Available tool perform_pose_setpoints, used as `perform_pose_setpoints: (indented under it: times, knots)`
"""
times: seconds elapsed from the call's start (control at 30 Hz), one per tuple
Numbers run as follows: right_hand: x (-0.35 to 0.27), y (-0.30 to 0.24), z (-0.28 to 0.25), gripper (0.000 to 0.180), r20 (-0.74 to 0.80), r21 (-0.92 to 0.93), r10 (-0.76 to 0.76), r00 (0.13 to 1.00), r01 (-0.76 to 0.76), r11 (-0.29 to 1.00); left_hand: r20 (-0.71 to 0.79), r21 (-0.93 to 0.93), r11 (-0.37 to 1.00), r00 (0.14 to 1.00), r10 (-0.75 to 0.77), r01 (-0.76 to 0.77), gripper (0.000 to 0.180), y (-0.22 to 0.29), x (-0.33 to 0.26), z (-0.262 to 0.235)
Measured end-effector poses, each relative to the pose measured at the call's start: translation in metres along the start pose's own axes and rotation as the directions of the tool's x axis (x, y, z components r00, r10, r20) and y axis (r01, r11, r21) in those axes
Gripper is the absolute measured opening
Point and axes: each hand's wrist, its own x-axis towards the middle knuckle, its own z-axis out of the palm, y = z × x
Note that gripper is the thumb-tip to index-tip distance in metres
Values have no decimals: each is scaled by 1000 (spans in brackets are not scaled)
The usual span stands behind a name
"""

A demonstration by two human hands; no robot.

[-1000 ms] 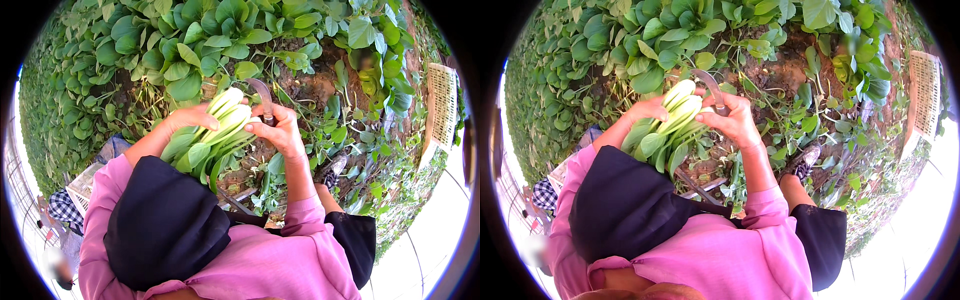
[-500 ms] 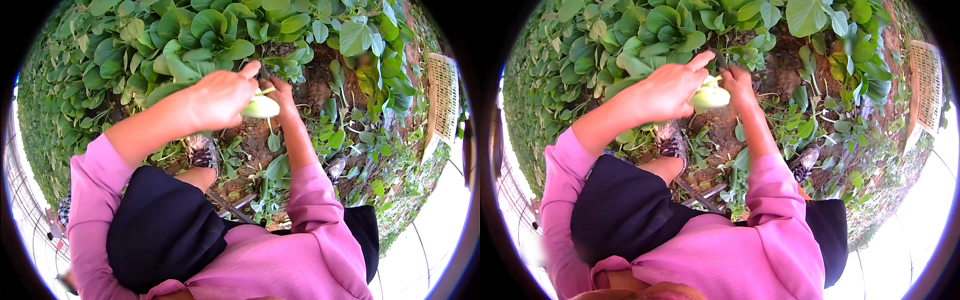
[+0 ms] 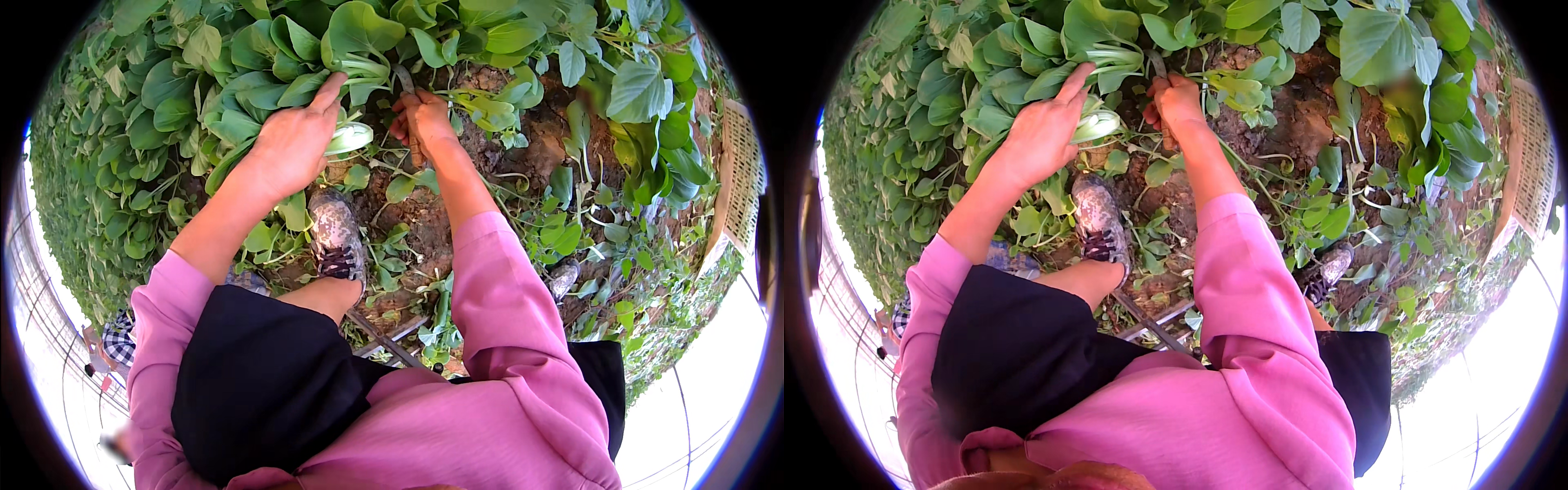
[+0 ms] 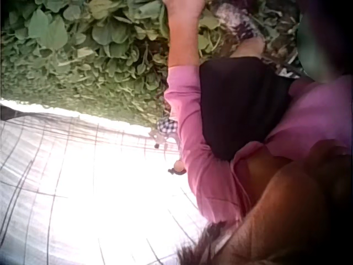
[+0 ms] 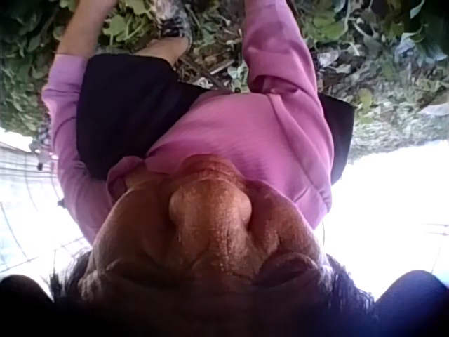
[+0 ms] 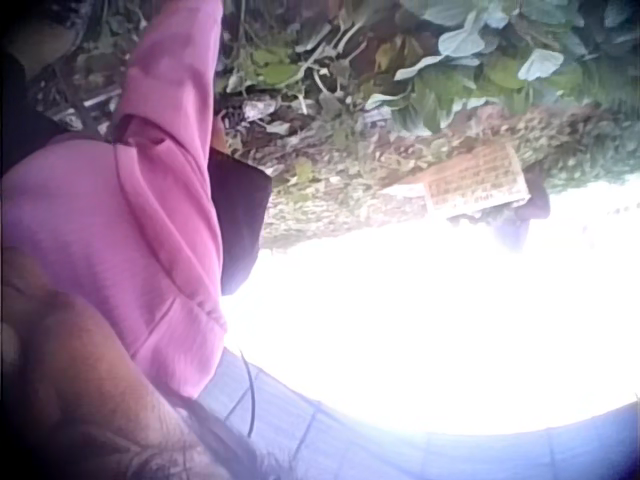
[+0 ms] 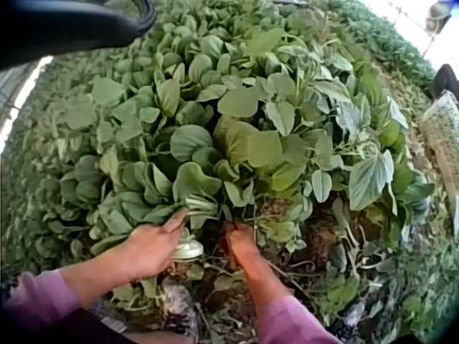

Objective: The person harvests bok choy from the ground using a small curved blade, trimming the roots of each plant and placing them into a white plastic basket.

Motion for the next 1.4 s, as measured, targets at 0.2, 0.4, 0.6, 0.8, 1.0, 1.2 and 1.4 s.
perform_pose_setpoints:
  times: [0.2, 0.4, 0.6, 0.8, 1.0, 1.2, 1.4]
  knots:
    - [6, -10, 4, 28, 80, -16, 83, 993, -82, 996, -6, -19, 1000, 1000, 24, -24, 63, -8, -2, 2]
    - [10, -12, 8, 29, 56, -137, 49, 997, -41, 990, -26, -32, 999, 999, 34, -35, 60, -8, -1, 4]
    - [-44, 14, -9, 29, 81, -244, 149, 985, -125, 962, -14, -2, 1000, 1000, -2, 2, 63, -5, -10, 1]
    - [-35, 9, -18, 32, -61, 288, -133, 989, 145, 947, -95, 158, 984, 991, 94, -78, 67, 10, -27, 9]
    - [-17, 8, -34, 55, 375, 604, -24, 927, -225, 764, -83, 76, 994, 993, 80, -74, 60, 20, -37, 9]
    - [-70, 20, -23, 49, 340, 781, -173, 925, -175, 599, -364, 101, 971, 900, 240, -218, 63, 34, -58, 27]
    - [-106, 38, -44, 56, 313, 748, -169, 935, -133, 650, -336, 86, 933, 871, 358, -351, 63, 58, -82, 40]
